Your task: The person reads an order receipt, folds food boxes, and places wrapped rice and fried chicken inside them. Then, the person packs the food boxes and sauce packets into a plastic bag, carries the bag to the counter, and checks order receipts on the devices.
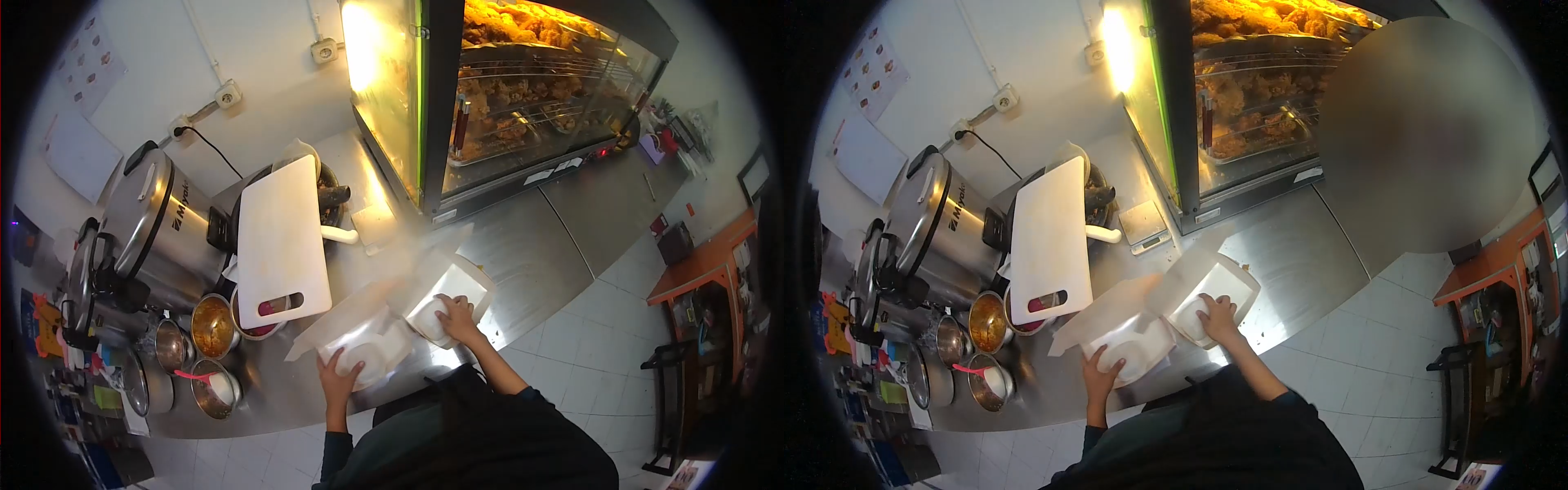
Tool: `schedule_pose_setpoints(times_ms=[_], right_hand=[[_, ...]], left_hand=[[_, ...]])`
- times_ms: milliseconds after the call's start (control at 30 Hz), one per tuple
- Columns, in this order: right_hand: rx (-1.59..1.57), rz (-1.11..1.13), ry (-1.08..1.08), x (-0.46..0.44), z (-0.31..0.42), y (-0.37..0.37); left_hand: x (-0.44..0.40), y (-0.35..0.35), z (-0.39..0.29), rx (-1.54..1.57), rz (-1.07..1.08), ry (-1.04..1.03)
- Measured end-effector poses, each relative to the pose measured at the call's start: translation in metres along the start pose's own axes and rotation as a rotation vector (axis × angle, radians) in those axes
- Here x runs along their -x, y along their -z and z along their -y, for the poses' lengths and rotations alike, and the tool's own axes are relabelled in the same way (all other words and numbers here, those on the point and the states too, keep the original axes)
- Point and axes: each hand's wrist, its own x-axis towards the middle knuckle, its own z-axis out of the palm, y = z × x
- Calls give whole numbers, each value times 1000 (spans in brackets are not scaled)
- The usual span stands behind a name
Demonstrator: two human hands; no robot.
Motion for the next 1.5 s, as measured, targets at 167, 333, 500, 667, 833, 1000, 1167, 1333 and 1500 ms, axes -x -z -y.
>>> schedule_pose_setpoints(times_ms=[167, 333, 500, 667, 833, 1000, 1167, 1333, 1500], right_hand=[[42, -103, -43, -14, -41, 34], [64, -173, -123, -24, -66, 70], [250, -86, -191, -35, -58, 120], [441, -45, -234, -75, -105, 138], [382, -32, -183, -88, -109, 156], [350, -80, -214, -88, -93, 171], [399, -108, -329, -134, -138, 171], [538, -255, -389, -142, -129, 178], [304, -653, 3, -107, -55, 159]], left_hand=[[1, -31, -79, -243, 294, 7], [-19, -89, -125, -273, 330, -99], [-57, -162, -158, -296, 324, -259], [-74, -199, -217, -394, 455, -156], [-76, -200, -232, -314, 317, -73], [-79, -192, -222, -190, 175, -193], [-85, -177, -202, 207, 98, -330], [-76, -134, -126, 1520, -141, 196], [-83, -27, -54, 1602, -525, 393]])
